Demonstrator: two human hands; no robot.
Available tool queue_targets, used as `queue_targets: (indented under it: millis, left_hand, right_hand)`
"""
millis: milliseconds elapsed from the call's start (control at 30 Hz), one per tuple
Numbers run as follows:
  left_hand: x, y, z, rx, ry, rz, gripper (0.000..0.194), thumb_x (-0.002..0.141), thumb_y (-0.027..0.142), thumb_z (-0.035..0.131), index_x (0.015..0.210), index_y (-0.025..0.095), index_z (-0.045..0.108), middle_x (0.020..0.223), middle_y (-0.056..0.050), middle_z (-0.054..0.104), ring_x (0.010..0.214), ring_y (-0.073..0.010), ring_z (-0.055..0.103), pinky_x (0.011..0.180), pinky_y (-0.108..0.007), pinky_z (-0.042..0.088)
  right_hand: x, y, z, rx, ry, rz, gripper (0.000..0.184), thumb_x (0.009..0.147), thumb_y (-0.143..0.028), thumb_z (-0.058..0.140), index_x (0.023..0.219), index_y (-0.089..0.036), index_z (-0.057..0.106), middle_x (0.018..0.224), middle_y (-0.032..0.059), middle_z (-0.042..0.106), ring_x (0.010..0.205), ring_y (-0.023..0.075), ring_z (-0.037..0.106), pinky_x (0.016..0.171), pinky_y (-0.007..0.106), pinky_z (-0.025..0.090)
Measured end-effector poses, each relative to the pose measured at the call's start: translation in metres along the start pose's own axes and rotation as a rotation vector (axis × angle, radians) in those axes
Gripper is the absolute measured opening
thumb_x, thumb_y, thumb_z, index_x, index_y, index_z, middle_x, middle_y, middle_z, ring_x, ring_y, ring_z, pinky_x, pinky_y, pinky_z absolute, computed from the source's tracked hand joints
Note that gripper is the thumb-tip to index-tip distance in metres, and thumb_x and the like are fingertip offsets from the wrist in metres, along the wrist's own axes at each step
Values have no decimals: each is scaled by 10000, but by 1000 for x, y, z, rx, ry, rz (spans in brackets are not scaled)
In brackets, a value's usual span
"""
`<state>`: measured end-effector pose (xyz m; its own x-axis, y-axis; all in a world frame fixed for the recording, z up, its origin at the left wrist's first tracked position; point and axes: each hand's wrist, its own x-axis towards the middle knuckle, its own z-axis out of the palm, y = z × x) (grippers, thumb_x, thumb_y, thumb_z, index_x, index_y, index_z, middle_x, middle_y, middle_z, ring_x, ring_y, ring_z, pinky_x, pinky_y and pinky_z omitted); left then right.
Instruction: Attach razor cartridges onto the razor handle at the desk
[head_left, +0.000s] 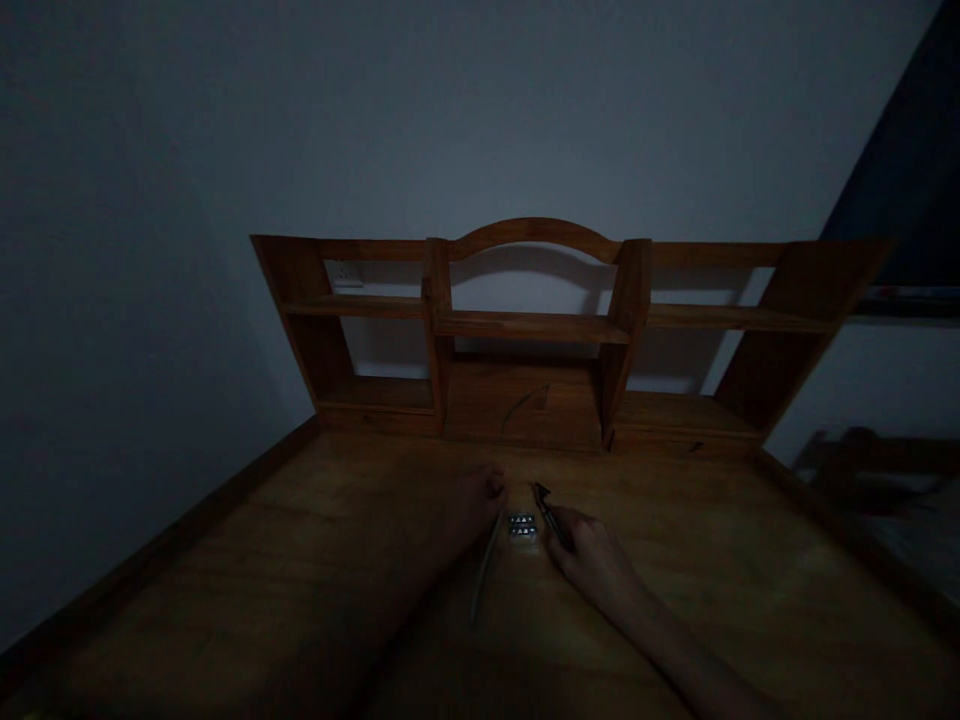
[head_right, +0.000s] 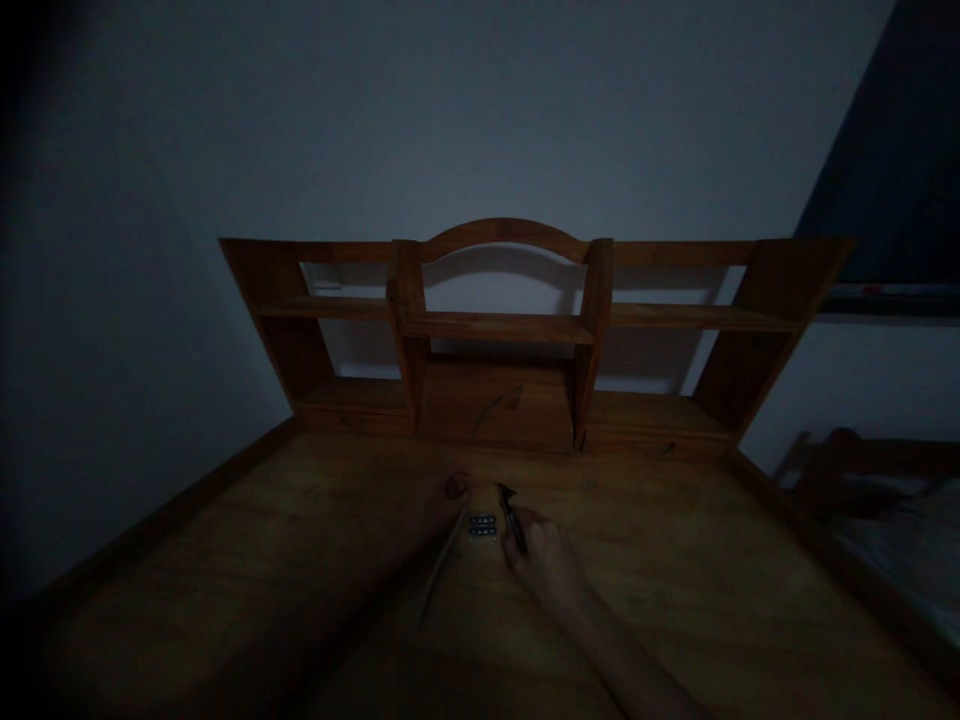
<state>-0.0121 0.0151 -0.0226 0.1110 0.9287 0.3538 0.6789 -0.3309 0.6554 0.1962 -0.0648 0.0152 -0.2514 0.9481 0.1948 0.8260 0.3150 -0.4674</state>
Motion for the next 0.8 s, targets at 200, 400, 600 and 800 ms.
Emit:
queue_targets:
  millis: [200,400,600,800]
  left_hand:
    - [-1,3,-4,-28,-24,-18,249,760,274,581,982,175,634,760,-15,640,679,-136,576,634,-247,435]
    - [-2,10,-12,-81,-63,-46,232,815,330,521,916,170,654,804,-27,673,740,-156,607,685,-263,456]
    - [-1,4,-10,-44,-63,-8,238,835,295,487,895,176,685,895,-52,696,820,-181,620,762,-291,457]
    - [-1,3,-9,-32,-38,11,250,831,328,503,882,165,685,874,-54,685,802,-178,608,754,-293,450]
  right_hand:
    - [-3,-1,0,-4,15,-7,275,883,-305,423,1041,-206,625,918,71,698,802,203,659,667,250,400]
    - [-5,-5,-1,56,28,-72,273,877,-261,426,1063,-214,620,972,50,691,841,190,648,706,242,408]
    - [-8,-10,-3,128,-2,-97,307,860,-229,433,1099,-207,624,992,54,687,864,191,640,766,247,424]
    - [-7,-13,-8,139,-16,-42,299,839,-232,440,1049,-205,651,916,59,701,807,203,644,718,255,433]
